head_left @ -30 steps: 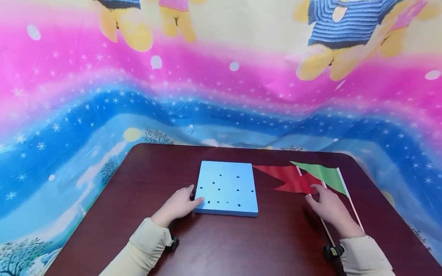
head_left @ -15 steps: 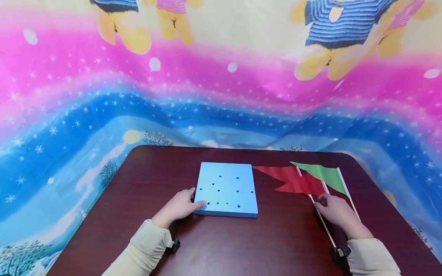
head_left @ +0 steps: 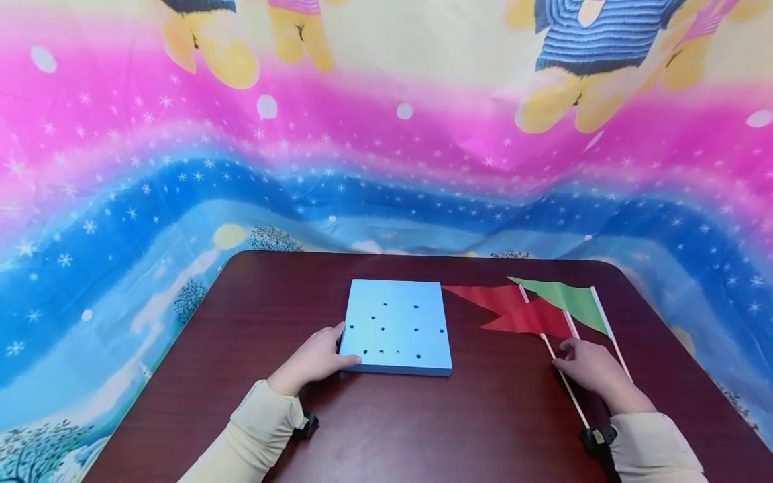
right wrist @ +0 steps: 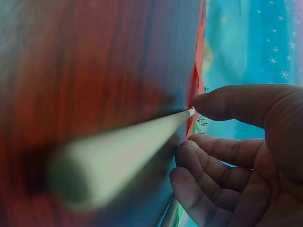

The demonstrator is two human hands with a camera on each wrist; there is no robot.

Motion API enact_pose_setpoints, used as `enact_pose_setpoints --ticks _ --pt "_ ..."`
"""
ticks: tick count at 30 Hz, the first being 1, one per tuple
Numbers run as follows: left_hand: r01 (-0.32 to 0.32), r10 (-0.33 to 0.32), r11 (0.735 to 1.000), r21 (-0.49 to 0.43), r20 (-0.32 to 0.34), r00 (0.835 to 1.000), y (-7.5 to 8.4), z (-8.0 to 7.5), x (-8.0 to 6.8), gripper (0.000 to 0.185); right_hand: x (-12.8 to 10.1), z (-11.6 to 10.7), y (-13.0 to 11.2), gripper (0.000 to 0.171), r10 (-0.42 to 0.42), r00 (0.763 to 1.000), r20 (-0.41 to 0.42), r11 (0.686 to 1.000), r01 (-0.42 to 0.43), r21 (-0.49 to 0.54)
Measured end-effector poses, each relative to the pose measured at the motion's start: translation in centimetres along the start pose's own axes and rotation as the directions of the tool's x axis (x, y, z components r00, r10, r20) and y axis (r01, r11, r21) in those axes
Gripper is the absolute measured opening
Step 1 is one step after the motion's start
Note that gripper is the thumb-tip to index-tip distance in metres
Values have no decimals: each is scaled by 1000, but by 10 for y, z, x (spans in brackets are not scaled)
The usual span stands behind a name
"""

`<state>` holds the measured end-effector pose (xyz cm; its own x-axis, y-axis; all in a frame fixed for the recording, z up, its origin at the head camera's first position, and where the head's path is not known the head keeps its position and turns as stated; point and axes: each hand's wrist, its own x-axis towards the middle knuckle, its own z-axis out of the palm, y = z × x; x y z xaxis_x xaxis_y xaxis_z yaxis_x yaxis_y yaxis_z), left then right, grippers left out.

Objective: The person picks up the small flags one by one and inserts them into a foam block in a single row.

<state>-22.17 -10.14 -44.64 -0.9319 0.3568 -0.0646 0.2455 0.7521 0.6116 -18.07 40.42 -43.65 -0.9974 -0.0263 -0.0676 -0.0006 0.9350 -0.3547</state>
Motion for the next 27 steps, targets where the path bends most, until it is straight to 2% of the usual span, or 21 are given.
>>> enact_pose_setpoints --ticks 6,17,27 --pt "-13 13 1000 9 6 1000 -1 -1 -2 85 0 2 0 31 4 1000 22 1000 -4 -1" --pt "9 -8 1000 -17 26 1000 -1 1 -3 84 1 4 0 27 -6 1000 14 1000 6 -16" --pt "21 -20 999 -38 13 1000 1 -1 -2 83 1 3 -1 21 -1 1000 7 1000 1 -16"
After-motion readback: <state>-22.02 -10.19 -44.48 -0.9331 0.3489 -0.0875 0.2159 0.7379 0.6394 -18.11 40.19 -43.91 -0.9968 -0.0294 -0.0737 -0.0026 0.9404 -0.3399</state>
